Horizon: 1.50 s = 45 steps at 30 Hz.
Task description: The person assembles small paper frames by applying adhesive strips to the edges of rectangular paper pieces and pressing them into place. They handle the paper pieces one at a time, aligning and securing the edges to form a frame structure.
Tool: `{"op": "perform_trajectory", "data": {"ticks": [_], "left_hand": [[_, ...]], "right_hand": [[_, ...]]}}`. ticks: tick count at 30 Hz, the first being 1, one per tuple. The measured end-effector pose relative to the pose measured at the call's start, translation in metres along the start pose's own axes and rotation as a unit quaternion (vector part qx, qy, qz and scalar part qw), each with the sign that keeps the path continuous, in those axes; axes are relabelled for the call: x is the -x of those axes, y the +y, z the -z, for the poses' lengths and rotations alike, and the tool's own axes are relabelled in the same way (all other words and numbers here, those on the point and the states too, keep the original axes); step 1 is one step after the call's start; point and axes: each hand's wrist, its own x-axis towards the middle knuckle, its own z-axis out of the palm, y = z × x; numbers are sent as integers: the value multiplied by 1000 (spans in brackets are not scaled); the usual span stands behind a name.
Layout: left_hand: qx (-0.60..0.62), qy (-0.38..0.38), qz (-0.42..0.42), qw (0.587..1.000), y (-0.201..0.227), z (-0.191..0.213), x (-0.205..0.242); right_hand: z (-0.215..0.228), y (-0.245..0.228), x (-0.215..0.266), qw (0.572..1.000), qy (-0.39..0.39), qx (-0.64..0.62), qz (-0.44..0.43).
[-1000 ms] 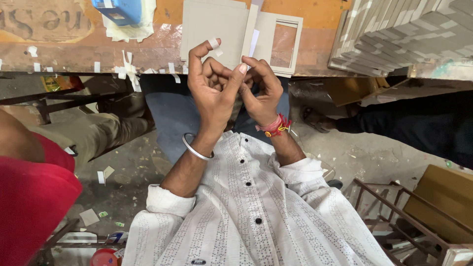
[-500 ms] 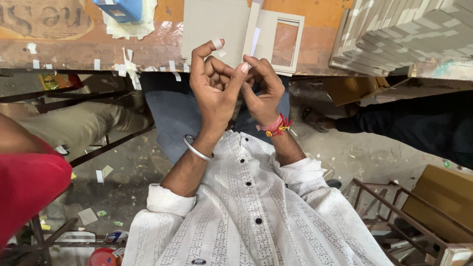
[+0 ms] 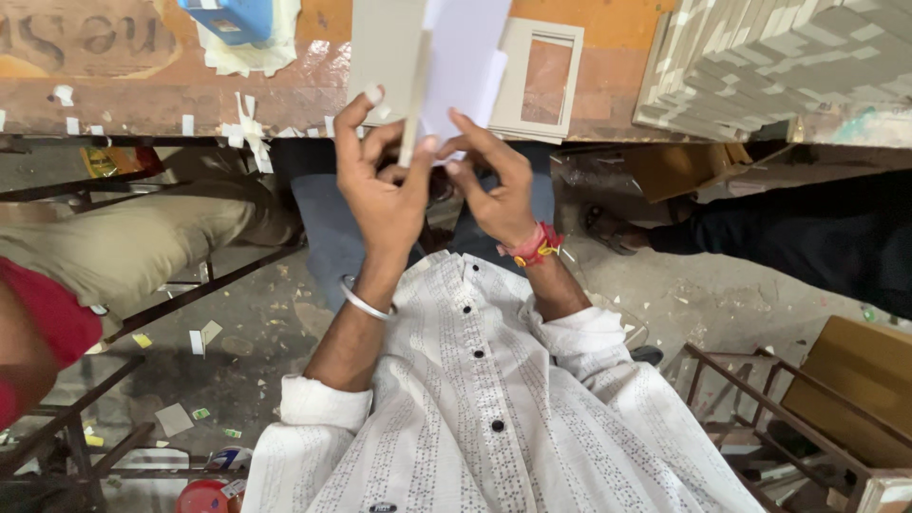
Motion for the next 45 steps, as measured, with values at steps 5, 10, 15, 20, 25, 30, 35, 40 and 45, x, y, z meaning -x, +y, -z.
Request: {"op": "perform_trajectory", "data": {"ticks": [5,10,15,20,25,30,35,40,45], "left_hand": [[27,20,-5,999,-12,24,11],[49,-34,51,997,-19,28,37],[44,-46,96,993,-15,27,57],[93,-27,129,987,-17,24,66],[31,-8,110,993,-10,15,26],[-60,-32,-56,996,-4,4,-27],[-185,-76,-137,970,-4,-2,-34],[-189,-99,-112,970,-13,3,-27],[-209,-156,-157,952,-6,13,-36]], "right_hand": [[9,-11,-7,977,208,-12,47],[32,-12,-14,984,140,-109,1],[35,2,0,987,106,94,-82],[26,6,3,998,51,-36,0],[31,-13,-34,982,108,125,94],[39,-15,-76,982,183,24,49],[47,-4,-85,980,192,34,36],[36,9,-72,990,134,-10,33],[34,4,-67,986,15,141,87]]}}
